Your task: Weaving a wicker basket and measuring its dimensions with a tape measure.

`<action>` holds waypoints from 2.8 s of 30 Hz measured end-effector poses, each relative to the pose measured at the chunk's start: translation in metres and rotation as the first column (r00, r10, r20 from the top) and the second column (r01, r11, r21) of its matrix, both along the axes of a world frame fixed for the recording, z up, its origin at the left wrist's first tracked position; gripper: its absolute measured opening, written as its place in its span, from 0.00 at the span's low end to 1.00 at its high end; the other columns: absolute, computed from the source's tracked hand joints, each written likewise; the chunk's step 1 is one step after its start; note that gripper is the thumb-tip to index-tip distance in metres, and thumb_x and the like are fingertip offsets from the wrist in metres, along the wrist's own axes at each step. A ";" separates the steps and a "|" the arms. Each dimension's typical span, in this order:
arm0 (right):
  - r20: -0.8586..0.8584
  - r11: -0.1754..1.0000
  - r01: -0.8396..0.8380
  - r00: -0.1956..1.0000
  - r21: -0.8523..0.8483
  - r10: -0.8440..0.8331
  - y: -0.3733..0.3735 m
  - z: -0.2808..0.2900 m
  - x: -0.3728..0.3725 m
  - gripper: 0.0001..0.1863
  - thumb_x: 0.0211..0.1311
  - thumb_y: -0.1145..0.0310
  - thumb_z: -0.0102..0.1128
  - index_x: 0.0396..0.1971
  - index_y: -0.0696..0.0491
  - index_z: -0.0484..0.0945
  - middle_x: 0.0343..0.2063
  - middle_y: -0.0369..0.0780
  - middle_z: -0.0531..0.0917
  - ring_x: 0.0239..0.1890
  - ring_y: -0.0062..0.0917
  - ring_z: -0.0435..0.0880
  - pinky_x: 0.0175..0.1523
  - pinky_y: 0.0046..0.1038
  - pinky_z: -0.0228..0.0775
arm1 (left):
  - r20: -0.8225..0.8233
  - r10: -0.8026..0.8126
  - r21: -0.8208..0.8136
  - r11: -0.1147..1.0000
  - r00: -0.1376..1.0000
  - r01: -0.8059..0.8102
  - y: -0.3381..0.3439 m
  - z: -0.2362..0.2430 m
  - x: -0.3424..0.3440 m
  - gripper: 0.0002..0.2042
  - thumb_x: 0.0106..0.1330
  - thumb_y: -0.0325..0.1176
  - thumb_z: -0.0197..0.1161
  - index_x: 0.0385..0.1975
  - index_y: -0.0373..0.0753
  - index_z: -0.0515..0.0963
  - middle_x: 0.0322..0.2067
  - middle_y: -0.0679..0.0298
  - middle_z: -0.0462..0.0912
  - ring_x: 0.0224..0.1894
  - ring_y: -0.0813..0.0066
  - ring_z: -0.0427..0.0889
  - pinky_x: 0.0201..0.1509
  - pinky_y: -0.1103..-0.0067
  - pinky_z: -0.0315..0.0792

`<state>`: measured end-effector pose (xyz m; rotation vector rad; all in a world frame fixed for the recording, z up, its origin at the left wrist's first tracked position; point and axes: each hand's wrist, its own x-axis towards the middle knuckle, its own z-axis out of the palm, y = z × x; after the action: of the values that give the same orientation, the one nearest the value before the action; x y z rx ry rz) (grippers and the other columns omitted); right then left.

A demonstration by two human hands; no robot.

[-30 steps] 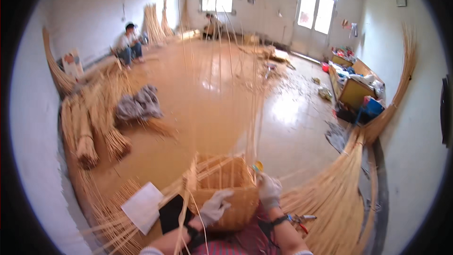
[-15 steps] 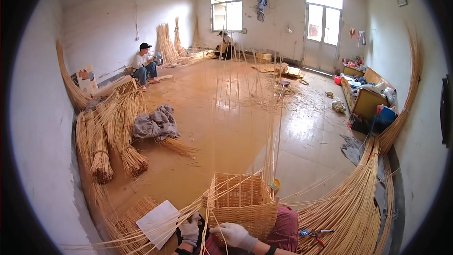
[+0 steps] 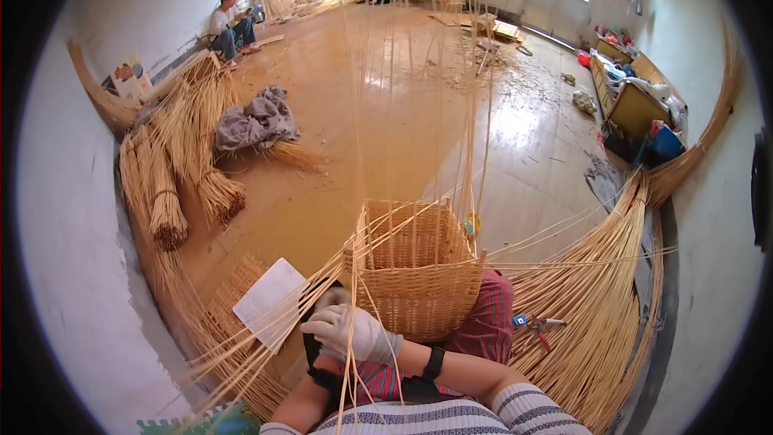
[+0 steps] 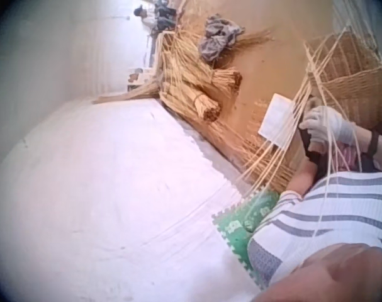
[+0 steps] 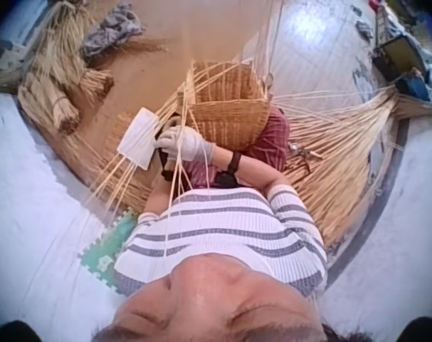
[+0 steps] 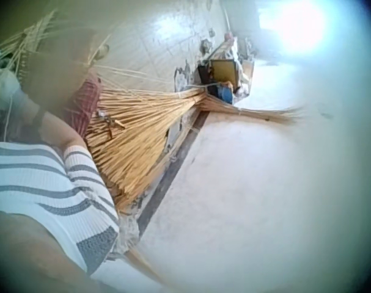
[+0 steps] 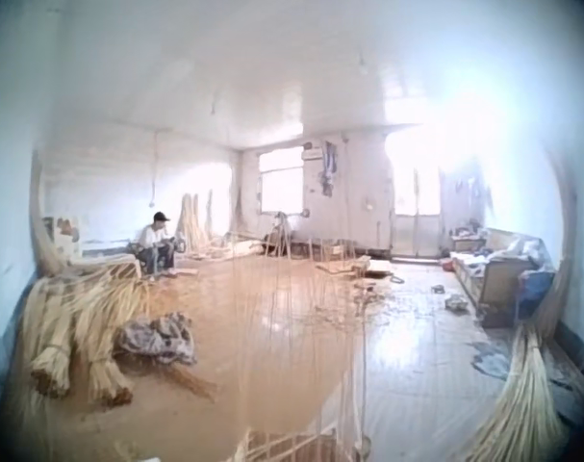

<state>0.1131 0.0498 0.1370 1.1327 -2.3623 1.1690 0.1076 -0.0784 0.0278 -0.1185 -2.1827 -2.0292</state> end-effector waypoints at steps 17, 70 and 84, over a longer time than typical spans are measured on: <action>-0.038 0.976 -0.210 0.977 -0.055 0.208 -0.017 -0.023 -0.002 0.17 0.56 0.63 0.68 0.45 0.50 0.80 0.42 0.41 0.84 0.51 0.39 0.82 0.59 0.39 0.72 | -0.055 -0.089 -0.489 0.871 0.995 0.051 -0.025 0.015 0.013 0.12 0.77 0.37 0.55 0.50 0.38 0.81 0.45 0.60 0.85 0.48 0.63 0.84 0.55 0.70 0.79; 0.114 0.976 -0.180 0.979 0.126 0.166 0.029 -0.001 0.032 0.19 0.64 0.50 0.63 0.26 0.53 0.77 0.25 0.44 0.80 0.35 0.43 0.82 0.43 0.43 0.75 | 0.136 -0.368 -0.241 0.888 0.920 0.391 0.012 0.105 -0.028 0.36 0.66 0.16 0.58 0.77 0.34 0.56 0.74 0.48 0.63 0.74 0.61 0.66 0.77 0.73 0.61; 0.689 0.283 0.631 0.690 -0.722 0.221 0.157 -0.075 -0.042 0.28 0.81 0.44 0.43 0.29 0.52 0.73 0.17 0.30 0.64 0.19 0.19 0.63 0.40 0.35 0.77 | -0.006 -0.132 -0.008 0.991 0.991 0.132 -0.007 0.043 -0.026 0.22 0.80 0.48 0.55 0.53 0.31 0.78 0.20 0.73 0.71 0.19 0.84 0.72 0.28 0.81 0.76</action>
<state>0.0706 0.2063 0.0620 -0.1963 -1.3504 2.6433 0.0819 -0.0854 0.0710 -0.2782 -2.2339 -2.0848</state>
